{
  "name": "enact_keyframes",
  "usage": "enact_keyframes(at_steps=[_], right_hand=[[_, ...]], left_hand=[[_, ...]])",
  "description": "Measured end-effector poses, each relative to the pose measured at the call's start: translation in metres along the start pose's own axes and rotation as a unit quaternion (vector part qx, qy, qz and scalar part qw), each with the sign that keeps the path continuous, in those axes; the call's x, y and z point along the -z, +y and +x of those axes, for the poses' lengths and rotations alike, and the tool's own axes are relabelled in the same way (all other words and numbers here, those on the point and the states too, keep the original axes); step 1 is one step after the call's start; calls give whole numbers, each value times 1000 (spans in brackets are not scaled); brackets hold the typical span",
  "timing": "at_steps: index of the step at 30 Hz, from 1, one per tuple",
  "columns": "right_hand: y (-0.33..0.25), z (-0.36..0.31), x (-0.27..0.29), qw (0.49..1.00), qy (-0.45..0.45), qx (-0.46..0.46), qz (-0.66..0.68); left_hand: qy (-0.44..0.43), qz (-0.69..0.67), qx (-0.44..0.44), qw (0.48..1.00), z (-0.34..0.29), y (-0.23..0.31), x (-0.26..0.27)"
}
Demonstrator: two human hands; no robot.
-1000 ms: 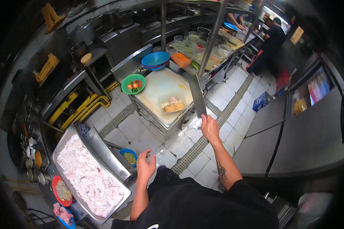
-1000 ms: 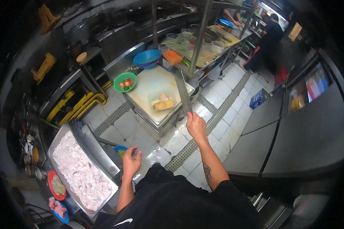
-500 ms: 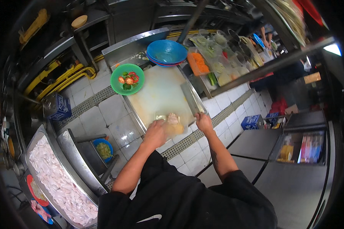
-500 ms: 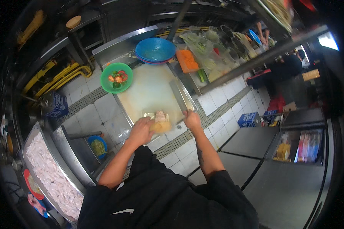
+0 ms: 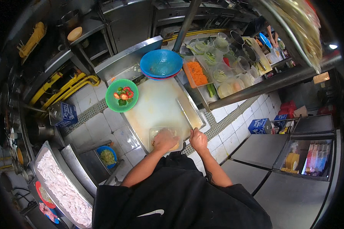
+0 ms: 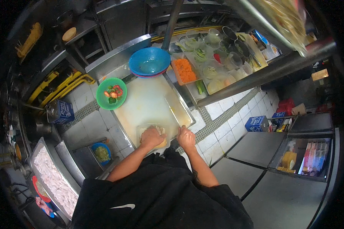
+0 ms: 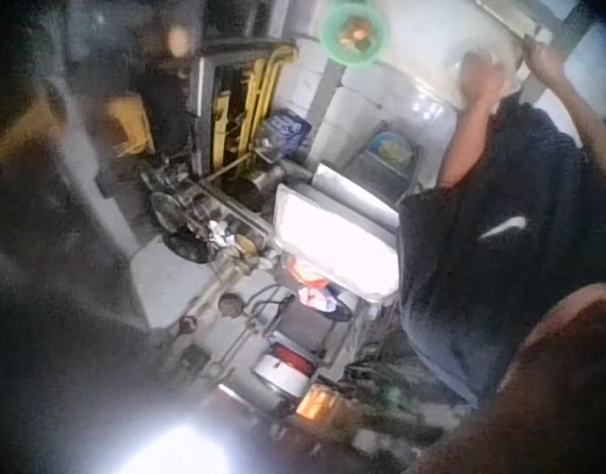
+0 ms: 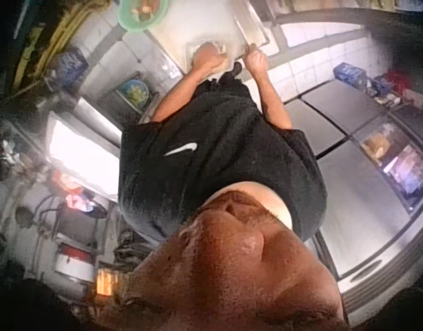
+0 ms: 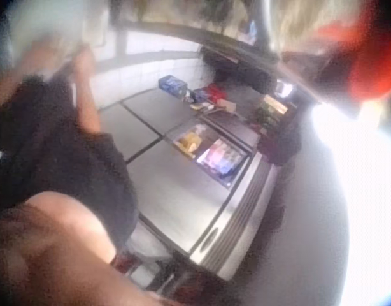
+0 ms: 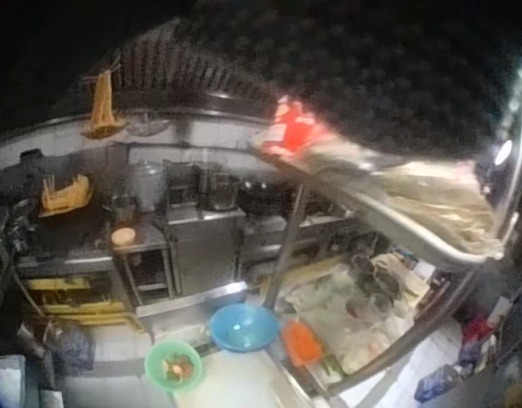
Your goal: The person retrieves packaged meat from a refrigerator, places it on a cutting board, and uses a cleaver to cut the meat into smaller pieces. The person then transfers the cut pieces into a bowl.
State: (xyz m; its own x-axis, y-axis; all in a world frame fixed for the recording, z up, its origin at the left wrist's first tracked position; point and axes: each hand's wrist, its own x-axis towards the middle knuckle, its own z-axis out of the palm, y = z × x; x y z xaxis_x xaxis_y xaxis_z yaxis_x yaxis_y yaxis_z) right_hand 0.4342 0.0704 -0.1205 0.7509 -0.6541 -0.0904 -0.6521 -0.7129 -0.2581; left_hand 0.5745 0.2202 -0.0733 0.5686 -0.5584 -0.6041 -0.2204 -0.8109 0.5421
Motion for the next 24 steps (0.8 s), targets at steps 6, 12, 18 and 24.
enact_keyframes(at_steps=[6,12,18,24], right_hand=[[20,12,6,998,-27,41,43],[40,26,9,991,-92,70,71],[45,26,15,986,-117,34,116],[54,19,22,984,-131,27,114]], left_hand=[[122,-14,78,989,12,5,-37],[183,-114,-22,976,-27,9,16],[137,-410,-77,898,33,-3,77],[63,-280,-41,957,117,-47,49]])
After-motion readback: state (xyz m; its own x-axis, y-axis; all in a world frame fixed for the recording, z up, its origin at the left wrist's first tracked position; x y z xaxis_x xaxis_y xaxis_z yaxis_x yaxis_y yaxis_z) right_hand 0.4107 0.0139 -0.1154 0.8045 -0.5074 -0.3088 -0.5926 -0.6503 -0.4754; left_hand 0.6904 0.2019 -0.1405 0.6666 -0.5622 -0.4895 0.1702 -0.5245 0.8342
